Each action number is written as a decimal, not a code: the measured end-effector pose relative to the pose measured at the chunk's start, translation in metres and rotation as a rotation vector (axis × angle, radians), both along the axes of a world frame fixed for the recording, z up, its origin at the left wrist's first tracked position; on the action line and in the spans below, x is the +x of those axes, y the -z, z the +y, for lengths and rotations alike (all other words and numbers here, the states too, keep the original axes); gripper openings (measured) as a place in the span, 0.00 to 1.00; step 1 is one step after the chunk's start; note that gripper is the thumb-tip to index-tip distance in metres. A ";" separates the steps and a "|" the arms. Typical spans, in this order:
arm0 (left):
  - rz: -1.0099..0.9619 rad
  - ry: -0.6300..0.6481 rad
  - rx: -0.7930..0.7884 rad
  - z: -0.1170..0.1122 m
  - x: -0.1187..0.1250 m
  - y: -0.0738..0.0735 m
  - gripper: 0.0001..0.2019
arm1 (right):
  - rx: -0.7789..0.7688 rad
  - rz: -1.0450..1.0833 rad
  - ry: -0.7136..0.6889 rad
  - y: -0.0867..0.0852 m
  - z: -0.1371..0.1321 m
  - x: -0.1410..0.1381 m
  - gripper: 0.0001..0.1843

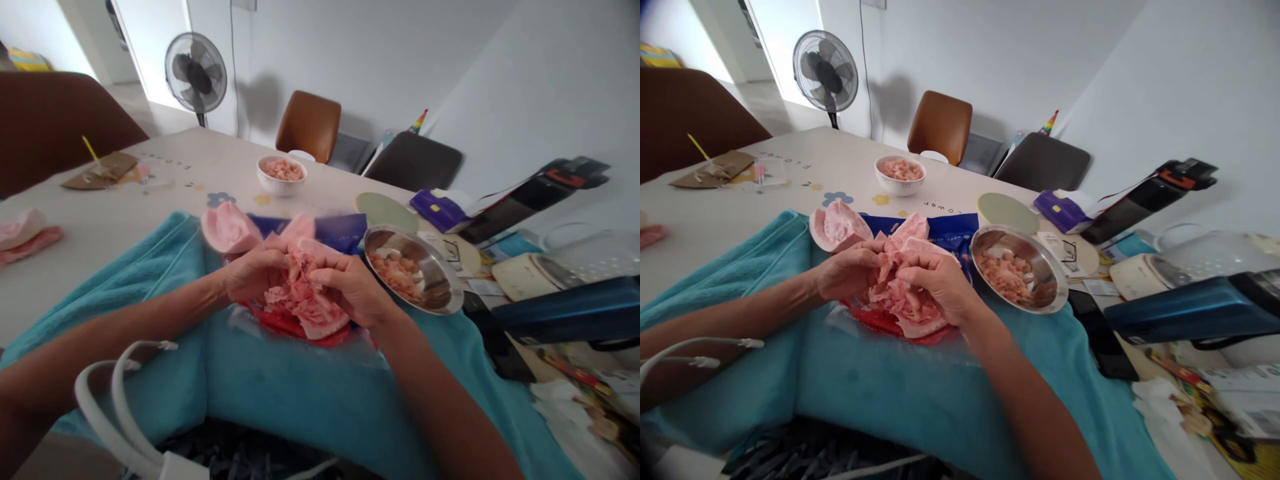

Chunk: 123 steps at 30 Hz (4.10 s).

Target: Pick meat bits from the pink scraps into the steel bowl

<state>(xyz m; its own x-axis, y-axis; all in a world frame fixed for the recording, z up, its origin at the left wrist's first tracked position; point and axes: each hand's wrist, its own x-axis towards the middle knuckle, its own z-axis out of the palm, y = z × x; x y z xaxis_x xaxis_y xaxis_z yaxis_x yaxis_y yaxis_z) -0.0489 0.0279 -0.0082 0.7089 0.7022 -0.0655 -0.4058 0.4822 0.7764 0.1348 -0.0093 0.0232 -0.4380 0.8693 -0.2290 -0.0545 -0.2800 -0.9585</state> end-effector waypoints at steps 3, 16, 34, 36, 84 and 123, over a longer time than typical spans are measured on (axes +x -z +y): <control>-0.015 -0.008 -0.002 0.002 -0.001 0.003 0.03 | 0.026 -0.136 -0.016 0.001 -0.001 0.001 0.05; 0.019 -0.080 0.043 0.001 0.002 0.004 0.09 | 0.682 -1.206 0.696 -0.031 0.025 0.079 0.06; -0.021 -0.145 -0.057 0.003 0.003 0.013 0.08 | 0.677 -0.891 0.604 -0.036 0.012 0.059 0.12; -0.020 -0.142 -0.039 0.003 0.003 0.014 0.08 | 0.635 -0.757 0.402 -0.027 0.006 0.037 0.11; 0.049 -0.015 0.049 -0.005 0.004 0.008 0.06 | -0.085 -0.035 0.145 0.009 0.002 -0.003 0.11; 0.045 0.142 0.037 0.005 -0.007 0.001 0.06 | -0.008 -0.132 0.011 -0.012 0.000 0.020 0.08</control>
